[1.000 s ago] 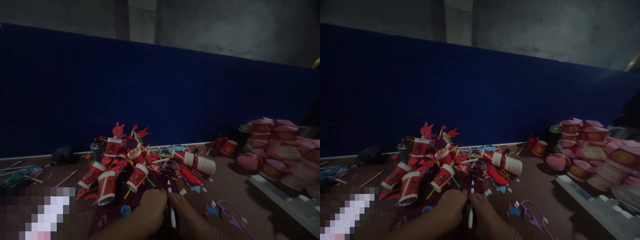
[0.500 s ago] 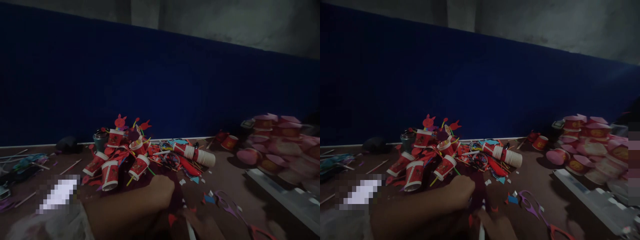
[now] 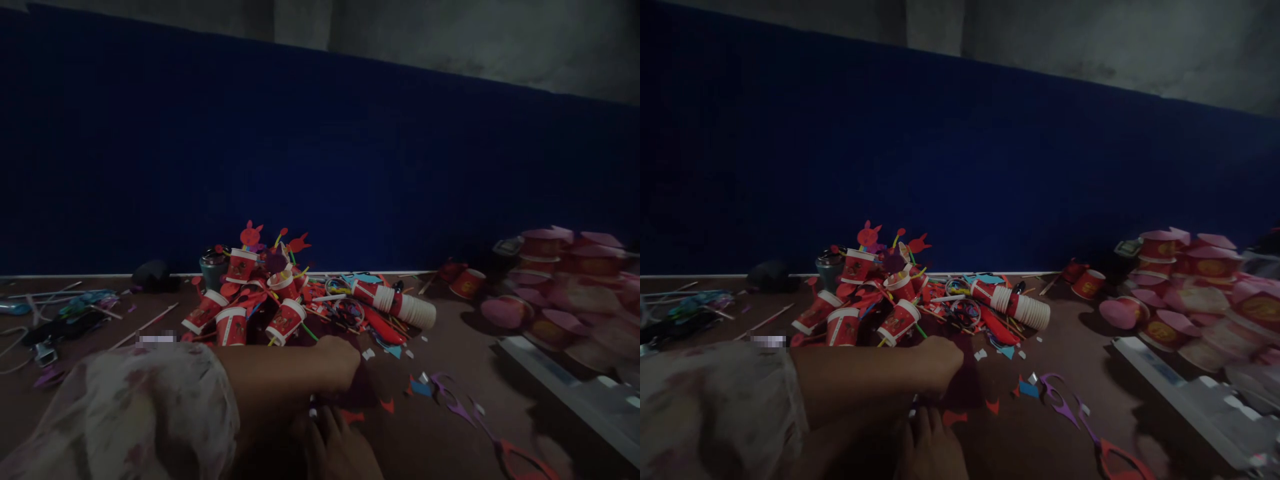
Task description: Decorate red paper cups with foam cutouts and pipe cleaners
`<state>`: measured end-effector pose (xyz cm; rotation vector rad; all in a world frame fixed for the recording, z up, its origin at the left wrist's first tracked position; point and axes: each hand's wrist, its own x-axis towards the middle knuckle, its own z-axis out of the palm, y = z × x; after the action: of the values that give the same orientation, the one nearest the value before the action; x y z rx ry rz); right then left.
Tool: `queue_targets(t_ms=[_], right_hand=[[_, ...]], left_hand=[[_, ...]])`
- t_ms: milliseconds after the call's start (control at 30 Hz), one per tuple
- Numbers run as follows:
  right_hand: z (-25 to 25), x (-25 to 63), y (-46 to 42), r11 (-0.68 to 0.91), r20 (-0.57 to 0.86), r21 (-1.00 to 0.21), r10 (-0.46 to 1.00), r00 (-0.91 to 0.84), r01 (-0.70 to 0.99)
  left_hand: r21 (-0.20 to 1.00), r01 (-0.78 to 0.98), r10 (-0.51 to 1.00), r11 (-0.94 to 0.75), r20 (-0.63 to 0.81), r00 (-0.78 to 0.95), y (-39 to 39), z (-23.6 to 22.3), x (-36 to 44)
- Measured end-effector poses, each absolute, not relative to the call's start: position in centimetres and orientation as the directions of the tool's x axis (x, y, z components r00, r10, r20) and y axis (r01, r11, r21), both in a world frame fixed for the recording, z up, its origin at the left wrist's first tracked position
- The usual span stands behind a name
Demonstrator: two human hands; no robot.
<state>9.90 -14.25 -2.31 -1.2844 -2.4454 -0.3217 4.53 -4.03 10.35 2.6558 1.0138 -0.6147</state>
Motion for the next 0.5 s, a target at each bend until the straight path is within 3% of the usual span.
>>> queue_targets(t_ms=[200, 500], right_hand=[[-2.4, 8.8, -13.8, 0.521, 0.508, 0.073, 0.714, -0.481, 0.85], [-3.5, 8.2, -13.5, 0.428, 0.493, 0.065, 0.772, -0.402, 0.901]], left_hand=[[0.044, 0.671, 0.579, -0.74, -0.465, 0.669, -4.1, 10.6, 4.6], [0.064, 0.679, 0.582, -0.731, -0.46, 0.67, -3.9, 10.2, 4.8]])
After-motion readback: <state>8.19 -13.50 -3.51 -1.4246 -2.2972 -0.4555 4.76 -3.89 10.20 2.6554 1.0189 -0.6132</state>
